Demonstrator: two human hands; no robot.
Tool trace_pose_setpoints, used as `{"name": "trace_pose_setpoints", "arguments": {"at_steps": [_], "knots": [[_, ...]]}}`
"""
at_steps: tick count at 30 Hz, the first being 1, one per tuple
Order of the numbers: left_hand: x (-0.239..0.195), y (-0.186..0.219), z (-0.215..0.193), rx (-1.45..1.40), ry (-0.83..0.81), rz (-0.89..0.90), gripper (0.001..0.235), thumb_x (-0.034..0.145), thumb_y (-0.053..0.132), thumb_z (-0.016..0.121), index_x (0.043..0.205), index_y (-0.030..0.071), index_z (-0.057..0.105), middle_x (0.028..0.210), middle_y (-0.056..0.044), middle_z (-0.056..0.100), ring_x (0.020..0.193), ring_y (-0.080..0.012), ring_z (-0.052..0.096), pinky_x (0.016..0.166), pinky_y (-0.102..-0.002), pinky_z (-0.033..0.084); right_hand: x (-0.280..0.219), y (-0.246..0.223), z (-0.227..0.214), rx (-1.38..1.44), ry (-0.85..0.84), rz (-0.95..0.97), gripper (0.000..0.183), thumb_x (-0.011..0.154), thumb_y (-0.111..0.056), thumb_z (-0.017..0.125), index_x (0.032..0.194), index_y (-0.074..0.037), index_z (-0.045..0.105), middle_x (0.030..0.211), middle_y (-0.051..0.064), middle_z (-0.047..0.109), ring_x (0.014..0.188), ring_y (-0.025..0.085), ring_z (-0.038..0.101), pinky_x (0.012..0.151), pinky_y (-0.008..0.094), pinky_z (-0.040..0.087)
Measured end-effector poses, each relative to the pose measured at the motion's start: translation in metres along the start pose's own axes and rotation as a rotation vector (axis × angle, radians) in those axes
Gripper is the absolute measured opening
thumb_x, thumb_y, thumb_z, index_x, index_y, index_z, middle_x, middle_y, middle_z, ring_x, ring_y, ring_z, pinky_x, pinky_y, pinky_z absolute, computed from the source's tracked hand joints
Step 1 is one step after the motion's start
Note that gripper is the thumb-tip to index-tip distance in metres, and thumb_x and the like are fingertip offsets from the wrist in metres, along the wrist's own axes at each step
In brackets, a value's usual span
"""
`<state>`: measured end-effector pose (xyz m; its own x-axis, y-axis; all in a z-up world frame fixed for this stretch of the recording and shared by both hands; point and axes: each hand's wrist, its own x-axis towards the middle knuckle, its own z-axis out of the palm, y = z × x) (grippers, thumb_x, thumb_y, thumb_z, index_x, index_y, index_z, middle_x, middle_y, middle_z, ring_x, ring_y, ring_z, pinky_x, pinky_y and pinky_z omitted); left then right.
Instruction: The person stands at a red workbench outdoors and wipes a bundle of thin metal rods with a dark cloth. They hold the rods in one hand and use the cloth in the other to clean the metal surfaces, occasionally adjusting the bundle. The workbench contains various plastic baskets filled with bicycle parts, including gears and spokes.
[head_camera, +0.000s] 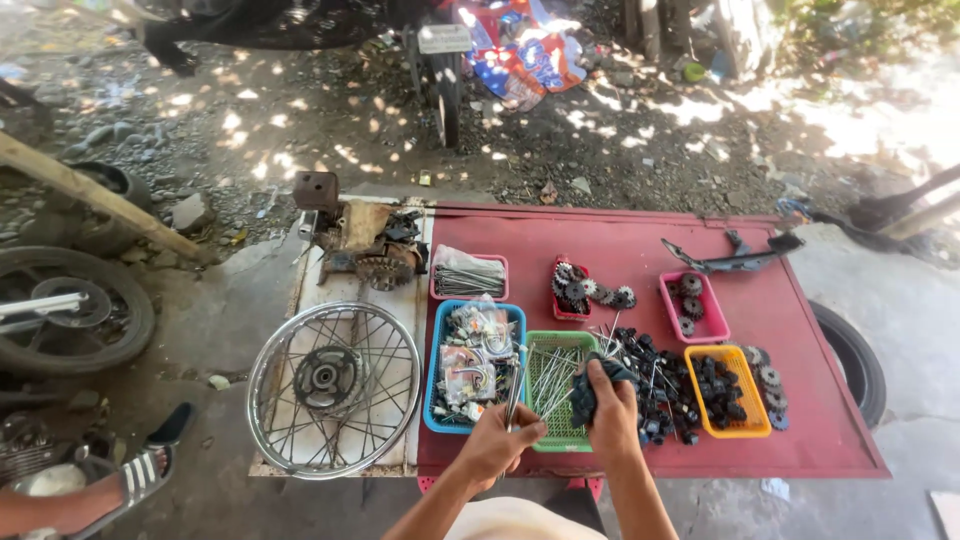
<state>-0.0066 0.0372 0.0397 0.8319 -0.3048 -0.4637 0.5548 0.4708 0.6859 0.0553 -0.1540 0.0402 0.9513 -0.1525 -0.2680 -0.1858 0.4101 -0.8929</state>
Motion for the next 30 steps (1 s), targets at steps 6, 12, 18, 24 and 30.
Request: {"name": "trace_pose_setpoints", "arguments": {"at_steps": [6,12,18,24,30], "knots": [[0.006,0.015,0.022,0.611,0.187,0.478,0.007,0.081,0.0,0.072,0.079,0.004,0.067,0.071,-0.002,0.068,0.062,-0.0133,0.058,0.06,-0.029,0.051,-0.035,0.027,0.011,-0.314,-0.114,-0.031,0.013,0.101,-0.012,0.062,0.097,0.0,0.067,0.076,0.004,0.06,0.065,0.011,0.048,0.056,0.026,0.043],[0.007,0.007,0.037,0.707,0.249,0.432,0.012,0.088,0.003,0.075,0.084,0.006,0.064,0.07,-0.002,0.062,0.058,-0.0131,0.051,0.054,-0.03,0.045,-0.005,0.009,-0.009,-0.283,-0.242,0.051,0.02,0.098,-0.016,0.066,0.095,0.003,0.067,0.077,0.008,0.063,0.062,0.014,0.055,0.053,0.027,0.045],[0.012,-0.012,0.071,0.471,0.152,0.262,0.023,0.101,0.013,0.061,0.083,0.004,0.071,0.069,-0.001,0.056,0.062,-0.0113,0.043,0.058,-0.028,0.036,0.045,-0.07,-0.029,-0.138,-0.185,0.063,0.024,0.101,-0.02,0.062,0.091,0.0,0.071,0.067,0.003,0.06,0.052,0.01,0.048,0.045,0.024,0.036],[0.037,-0.042,0.104,0.133,0.324,0.318,0.004,0.088,-0.007,0.076,0.086,-0.007,0.08,0.076,-0.01,0.073,0.066,-0.0148,0.06,0.062,-0.025,0.05,0.069,-0.069,-0.074,-0.191,-0.194,0.122,0.029,0.1,-0.024,0.064,0.108,0.004,0.064,0.078,0.01,0.062,0.055,0.015,0.055,0.044,0.027,0.047],[0.052,-0.052,0.129,0.42,0.525,0.546,0.009,0.074,-0.006,0.075,0.073,0.001,0.07,0.061,-0.003,0.067,0.052,-0.0098,0.052,0.049,-0.025,0.047,0.023,-0.057,-0.08,-0.343,-0.505,0.142,0.015,0.1,-0.017,0.063,0.1,-0.002,0.063,0.074,0.007,0.062,0.055,0.013,0.054,0.046,0.027,0.047]]}}
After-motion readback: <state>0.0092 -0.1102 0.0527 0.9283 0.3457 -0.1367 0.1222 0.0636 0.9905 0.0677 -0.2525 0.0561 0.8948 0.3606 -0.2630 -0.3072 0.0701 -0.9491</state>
